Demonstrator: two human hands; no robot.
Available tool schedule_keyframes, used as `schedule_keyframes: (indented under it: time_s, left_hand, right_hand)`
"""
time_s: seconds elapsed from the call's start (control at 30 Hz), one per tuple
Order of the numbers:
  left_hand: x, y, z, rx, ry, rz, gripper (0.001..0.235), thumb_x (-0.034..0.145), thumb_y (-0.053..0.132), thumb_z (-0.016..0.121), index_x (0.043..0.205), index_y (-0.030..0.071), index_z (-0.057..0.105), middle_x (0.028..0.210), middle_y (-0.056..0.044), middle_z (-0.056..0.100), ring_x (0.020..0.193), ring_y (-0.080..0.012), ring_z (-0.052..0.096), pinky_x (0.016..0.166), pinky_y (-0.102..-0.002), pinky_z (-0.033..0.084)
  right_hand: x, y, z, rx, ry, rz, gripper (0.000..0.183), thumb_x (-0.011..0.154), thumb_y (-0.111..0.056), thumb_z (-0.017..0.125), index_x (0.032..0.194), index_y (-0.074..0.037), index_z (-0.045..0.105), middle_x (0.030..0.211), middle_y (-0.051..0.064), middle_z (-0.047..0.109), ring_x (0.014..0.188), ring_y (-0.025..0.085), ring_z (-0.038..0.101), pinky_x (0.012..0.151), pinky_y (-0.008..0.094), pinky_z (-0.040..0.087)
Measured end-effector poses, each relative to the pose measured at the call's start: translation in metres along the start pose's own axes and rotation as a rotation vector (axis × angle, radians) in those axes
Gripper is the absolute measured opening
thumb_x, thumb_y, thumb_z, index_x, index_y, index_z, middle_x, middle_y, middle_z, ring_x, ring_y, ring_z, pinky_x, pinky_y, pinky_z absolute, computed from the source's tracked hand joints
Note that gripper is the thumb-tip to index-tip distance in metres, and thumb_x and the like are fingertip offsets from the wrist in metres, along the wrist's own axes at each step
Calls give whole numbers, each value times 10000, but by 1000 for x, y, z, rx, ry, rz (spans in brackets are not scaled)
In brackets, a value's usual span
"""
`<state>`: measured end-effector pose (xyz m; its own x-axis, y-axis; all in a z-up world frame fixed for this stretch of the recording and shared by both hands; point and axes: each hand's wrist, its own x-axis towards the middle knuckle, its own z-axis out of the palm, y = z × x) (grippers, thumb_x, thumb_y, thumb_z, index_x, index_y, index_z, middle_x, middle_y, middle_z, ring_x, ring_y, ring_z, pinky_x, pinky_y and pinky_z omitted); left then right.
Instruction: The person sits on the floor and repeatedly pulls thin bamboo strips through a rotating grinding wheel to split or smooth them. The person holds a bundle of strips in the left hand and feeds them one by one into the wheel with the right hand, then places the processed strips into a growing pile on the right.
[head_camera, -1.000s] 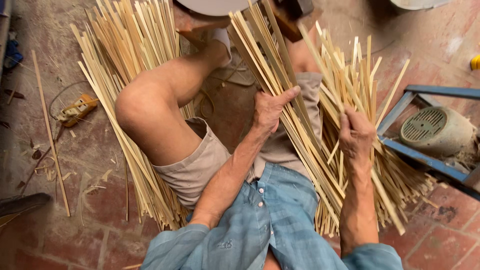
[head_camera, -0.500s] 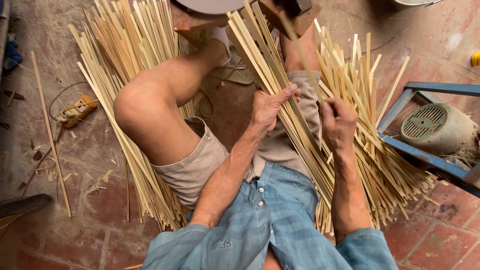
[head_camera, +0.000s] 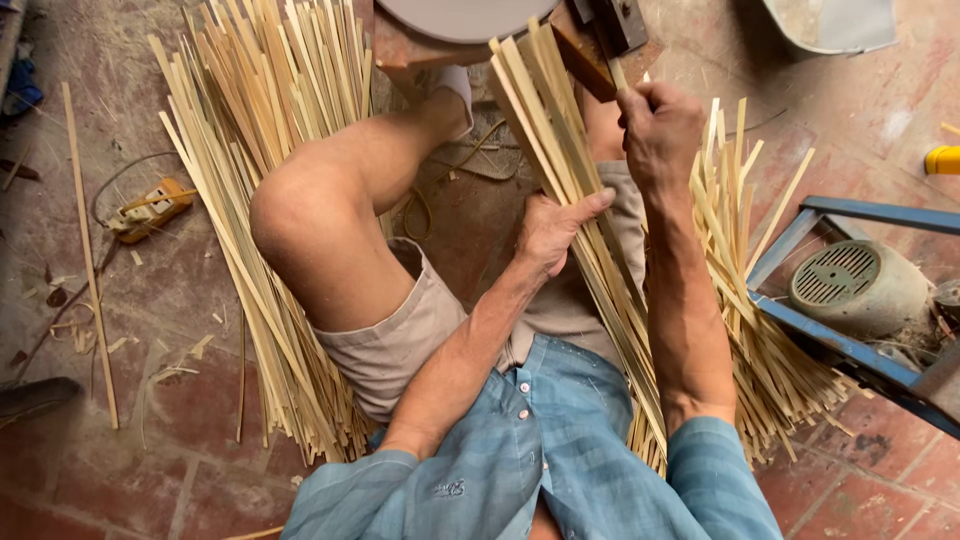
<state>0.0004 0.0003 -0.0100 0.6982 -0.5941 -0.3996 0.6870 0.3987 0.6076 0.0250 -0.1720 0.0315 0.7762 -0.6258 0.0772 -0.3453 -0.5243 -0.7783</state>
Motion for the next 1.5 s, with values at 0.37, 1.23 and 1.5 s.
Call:
schedule_keyframes:
  time_s: [0.37, 1.23, 1.5]
  left_hand:
    - [4, 8, 1, 43, -4, -4, 219, 830, 81, 841, 990, -4, 717, 896, -104, 754, 810, -179, 735, 722, -321, 646]
    - [8, 29, -11, -7, -10, -56, 211, 835, 43, 835, 1005, 13, 715, 896, -76, 725, 792, -157, 706, 702, -286, 618]
    - [14, 22, -13, -11, -21, 74, 220, 852, 7, 848, 1013, 7, 698, 941, -65, 717, 842, -151, 688, 775, -293, 612]
  right_hand:
    - [-110, 24, -95, 76, -155, 255, 229, 1045, -218, 691, 1013, -3, 766, 740, 68, 673, 626, 145, 605, 525, 312, 475]
    - [-41, -3, -8, -446, 80, -316, 132, 1076, -173, 729, 1016, -57, 710, 706, 78, 608, 589, 184, 517, 525, 378, 380]
    - [-14, 24, 21, -367, 147, -339, 203, 1052, -161, 746, 896, -39, 705, 698, 67, 614, 576, 157, 507, 506, 352, 383]
